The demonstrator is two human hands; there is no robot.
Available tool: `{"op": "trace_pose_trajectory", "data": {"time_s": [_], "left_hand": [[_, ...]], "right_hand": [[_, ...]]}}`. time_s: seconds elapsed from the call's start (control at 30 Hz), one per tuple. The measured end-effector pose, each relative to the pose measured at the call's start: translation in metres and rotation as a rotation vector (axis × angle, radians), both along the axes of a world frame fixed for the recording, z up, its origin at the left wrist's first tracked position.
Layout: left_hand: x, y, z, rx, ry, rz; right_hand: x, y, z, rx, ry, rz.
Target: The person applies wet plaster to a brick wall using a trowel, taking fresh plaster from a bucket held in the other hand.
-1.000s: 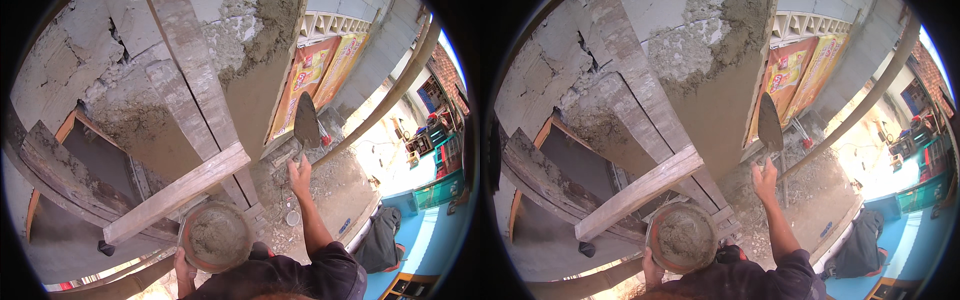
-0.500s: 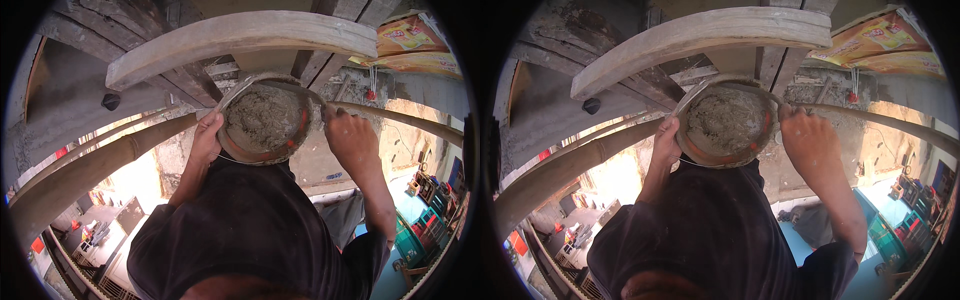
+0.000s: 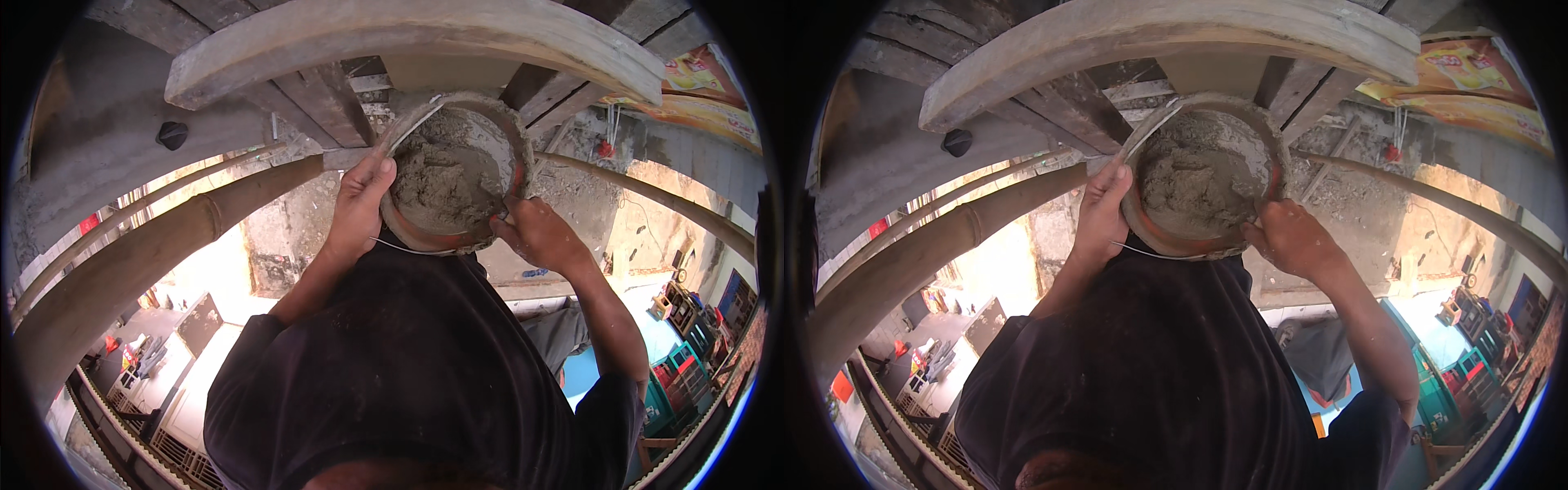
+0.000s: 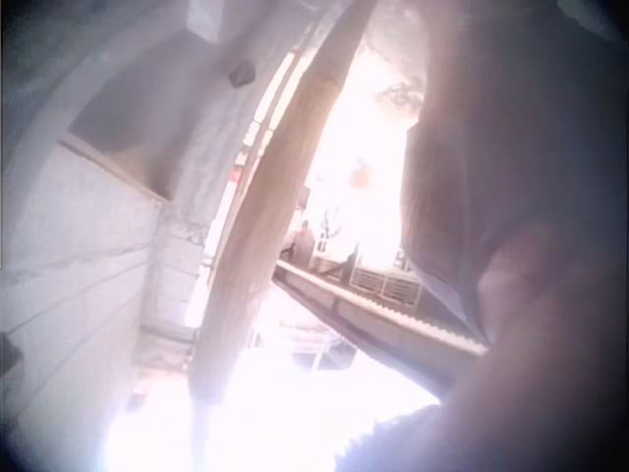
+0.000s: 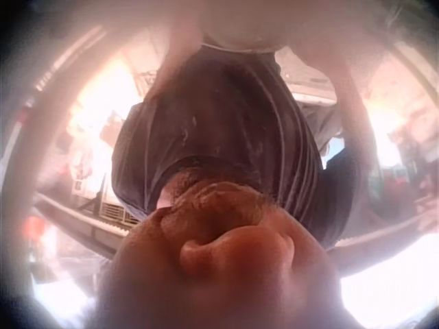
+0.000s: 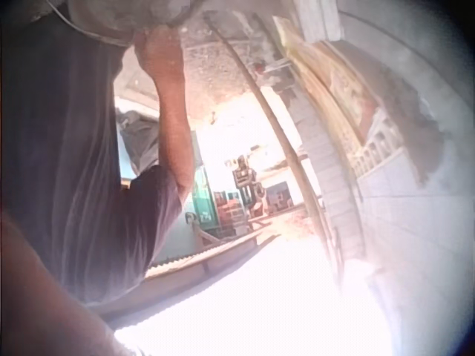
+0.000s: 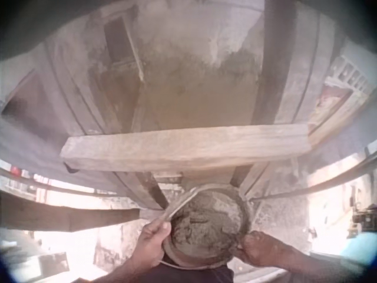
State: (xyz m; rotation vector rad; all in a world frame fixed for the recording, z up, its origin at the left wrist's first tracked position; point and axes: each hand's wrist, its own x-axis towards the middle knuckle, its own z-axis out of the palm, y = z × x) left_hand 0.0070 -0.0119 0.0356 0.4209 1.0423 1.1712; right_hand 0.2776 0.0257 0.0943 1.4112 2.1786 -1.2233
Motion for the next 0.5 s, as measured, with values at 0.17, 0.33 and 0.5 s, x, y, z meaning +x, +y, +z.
{"op": "trace_pose_trajectory", "data": {"time_s": [0.17,0.33,0.5], "left_hand": [[-0.002,-0.010,0.010,0.003,0.079,-0.019],[-0.015,0.002,0.000,-0.043,-0.002,0.004],[-0.031,0.014,-0.005,-0.076,-0.083,-0.064]], "right_hand": [[-0.005,-0.008,0.013,-0.698,0.197,-0.412],[0.014,-0.016,0.021,-0.755,0.321,-0.544],[0.011,-0.030,-0.003,-0.778,0.410,-0.697]]}}
